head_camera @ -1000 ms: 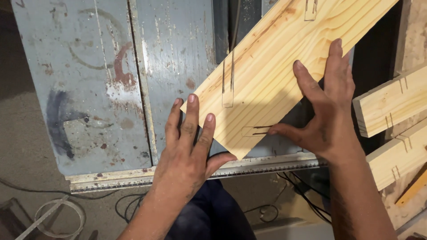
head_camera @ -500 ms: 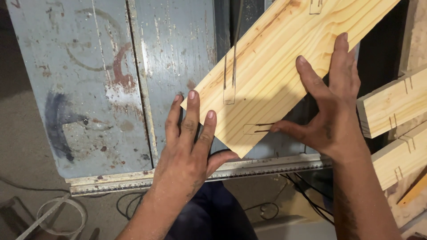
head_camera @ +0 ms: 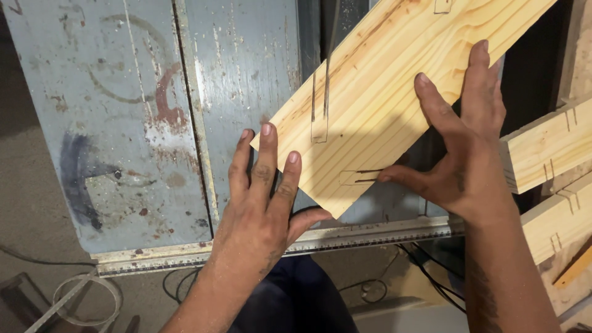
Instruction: Cutting notches into a wooden board using a table saw
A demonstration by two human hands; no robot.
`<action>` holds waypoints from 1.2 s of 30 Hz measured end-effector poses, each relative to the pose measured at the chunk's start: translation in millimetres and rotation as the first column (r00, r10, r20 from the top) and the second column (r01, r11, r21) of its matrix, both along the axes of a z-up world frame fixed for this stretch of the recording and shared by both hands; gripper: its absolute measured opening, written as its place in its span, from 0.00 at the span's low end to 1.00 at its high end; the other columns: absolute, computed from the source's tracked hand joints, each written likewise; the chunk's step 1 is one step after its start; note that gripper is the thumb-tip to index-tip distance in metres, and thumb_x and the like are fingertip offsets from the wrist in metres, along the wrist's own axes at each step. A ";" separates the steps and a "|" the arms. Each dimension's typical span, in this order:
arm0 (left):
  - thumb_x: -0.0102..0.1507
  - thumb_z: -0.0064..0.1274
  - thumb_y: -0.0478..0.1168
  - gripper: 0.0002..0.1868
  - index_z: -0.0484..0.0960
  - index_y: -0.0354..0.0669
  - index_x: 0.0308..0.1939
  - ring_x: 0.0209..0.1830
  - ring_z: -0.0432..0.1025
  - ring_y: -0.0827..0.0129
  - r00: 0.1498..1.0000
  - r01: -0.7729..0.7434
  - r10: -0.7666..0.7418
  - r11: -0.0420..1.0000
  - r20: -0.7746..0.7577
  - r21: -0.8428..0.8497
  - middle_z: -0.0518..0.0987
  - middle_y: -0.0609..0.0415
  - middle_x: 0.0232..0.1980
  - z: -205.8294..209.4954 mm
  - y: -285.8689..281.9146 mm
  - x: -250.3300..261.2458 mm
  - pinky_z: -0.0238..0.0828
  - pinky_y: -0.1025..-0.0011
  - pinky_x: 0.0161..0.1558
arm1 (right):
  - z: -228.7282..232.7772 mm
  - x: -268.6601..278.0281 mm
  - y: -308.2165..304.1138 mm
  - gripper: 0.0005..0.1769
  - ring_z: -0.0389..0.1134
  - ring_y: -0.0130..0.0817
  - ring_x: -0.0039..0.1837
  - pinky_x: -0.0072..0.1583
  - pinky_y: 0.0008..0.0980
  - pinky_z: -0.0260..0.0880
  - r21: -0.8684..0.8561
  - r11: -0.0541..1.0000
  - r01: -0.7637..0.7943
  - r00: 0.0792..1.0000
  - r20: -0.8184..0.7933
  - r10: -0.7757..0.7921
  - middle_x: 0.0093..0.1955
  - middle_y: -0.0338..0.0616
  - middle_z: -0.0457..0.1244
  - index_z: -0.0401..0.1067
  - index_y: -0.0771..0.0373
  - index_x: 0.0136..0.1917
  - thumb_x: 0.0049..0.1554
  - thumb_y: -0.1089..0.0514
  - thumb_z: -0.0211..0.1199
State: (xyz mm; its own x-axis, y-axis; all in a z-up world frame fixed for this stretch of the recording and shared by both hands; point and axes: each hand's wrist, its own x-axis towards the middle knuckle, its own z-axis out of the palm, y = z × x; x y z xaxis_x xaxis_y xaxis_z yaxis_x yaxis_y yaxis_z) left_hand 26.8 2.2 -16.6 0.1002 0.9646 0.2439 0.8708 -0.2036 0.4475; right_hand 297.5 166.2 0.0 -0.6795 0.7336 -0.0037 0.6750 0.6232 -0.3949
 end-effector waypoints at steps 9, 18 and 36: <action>0.66 0.66 0.71 0.64 0.39 0.39 0.82 0.82 0.52 0.18 1.000 -0.005 0.005 1.000 -0.004 -0.022 0.49 0.23 0.82 -1.8 2.6 -0.6 0.58 0.29 0.80 | 1.6 -1.2 3.6 0.73 0.23 0.76 0.91 0.88 0.89 0.34 -0.003 1.000 0.002 1.000 0.027 -0.002 0.90 0.60 0.21 0.45 0.44 0.89 0.44 0.36 0.90; 0.66 0.66 0.71 0.63 0.42 0.40 0.82 0.82 0.52 0.19 1.000 -0.016 0.016 1.000 0.018 -0.014 0.48 0.25 0.83 -5.7 7.1 -1.5 0.60 0.29 0.81 | -0.6 1.3 7.9 0.71 0.22 0.81 0.90 0.86 0.93 0.35 0.000 1.000 -0.007 1.000 0.018 0.007 0.90 0.61 0.22 0.49 0.50 0.89 0.46 0.36 0.89; 0.66 0.67 0.71 0.63 0.44 0.40 0.82 0.83 0.53 0.20 1.000 -0.015 0.015 1.000 0.016 -0.017 0.48 0.27 0.83 -6.9 15.8 -4.0 0.62 0.29 0.80 | -2.2 0.1 17.2 0.73 0.21 0.80 0.91 0.87 0.93 0.34 -0.018 1.000 0.000 1.000 0.029 0.001 0.90 0.60 0.20 0.46 0.45 0.90 0.46 0.36 0.91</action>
